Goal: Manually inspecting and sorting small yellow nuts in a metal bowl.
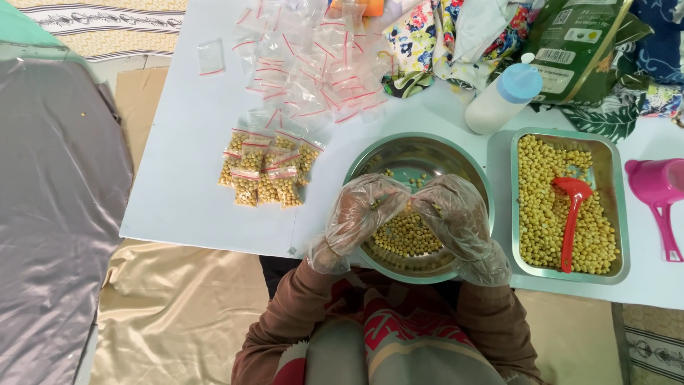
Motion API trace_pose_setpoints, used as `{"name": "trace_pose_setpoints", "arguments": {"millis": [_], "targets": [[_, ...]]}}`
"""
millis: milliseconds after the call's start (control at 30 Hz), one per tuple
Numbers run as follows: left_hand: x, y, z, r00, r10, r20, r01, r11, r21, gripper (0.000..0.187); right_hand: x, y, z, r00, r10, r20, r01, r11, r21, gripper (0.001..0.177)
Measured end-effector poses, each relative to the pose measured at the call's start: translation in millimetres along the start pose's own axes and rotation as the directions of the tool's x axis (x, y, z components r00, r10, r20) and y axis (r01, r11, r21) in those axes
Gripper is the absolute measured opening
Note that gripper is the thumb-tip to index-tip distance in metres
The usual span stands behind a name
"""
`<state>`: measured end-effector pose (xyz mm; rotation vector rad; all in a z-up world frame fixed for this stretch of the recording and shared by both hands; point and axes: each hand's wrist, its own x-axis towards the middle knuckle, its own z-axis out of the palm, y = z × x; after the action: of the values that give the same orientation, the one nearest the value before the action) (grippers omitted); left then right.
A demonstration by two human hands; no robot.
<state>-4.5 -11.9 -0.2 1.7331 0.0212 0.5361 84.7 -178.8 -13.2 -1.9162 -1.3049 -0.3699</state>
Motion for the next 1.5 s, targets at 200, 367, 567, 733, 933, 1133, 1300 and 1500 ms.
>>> {"name": "trace_pose_setpoints", "arguments": {"millis": [200,367,567,733,933,1133,1300,1500], "targets": [[1,-6,-8,1.0,0.016,0.022,-0.017,0.999,0.039,0.017,-5,6,1,1.0,-0.015,-0.004,0.015,0.999,0.046,0.015],[-4,-21,-10,0.999,0.004,0.044,-0.004,1.0,-0.011,0.014,-8,9,5,1.0,0.02,-0.01,-0.02,1.0,0.007,0.019],[-8,-24,-7,0.999,0.023,0.027,-0.023,1.0,0.002,0.015,-4,-11,6,0.98,0.18,-0.085,-0.152,0.953,0.262,0.028],[-12,-24,-6,1.0,0.026,-0.015,-0.027,0.998,-0.056,0.018,-16,20,27,0.991,0.078,-0.109,-0.052,0.973,0.223,0.018],[-19,-10,-9,0.993,0.077,-0.094,-0.085,0.993,-0.084,0.019,2,-20,13,0.985,0.148,-0.091,-0.134,0.98,0.146,0.014],[-41,0,-35,0.952,0.234,-0.197,-0.239,0.971,-0.002,0.029,24,-30,-11,0.981,-0.104,0.161,0.123,0.986,-0.113,0.018],[-72,-9,-83,0.9,0.348,-0.263,-0.282,0.924,0.257,0.052,69,-76,-17,0.981,-0.031,0.19,0.032,0.999,0.003,0.015],[-104,-38,-131,0.796,0.415,-0.441,-0.118,0.821,0.559,0.069,104,-83,54,0.94,-0.117,0.321,0.111,0.993,0.038,0.012]]}}
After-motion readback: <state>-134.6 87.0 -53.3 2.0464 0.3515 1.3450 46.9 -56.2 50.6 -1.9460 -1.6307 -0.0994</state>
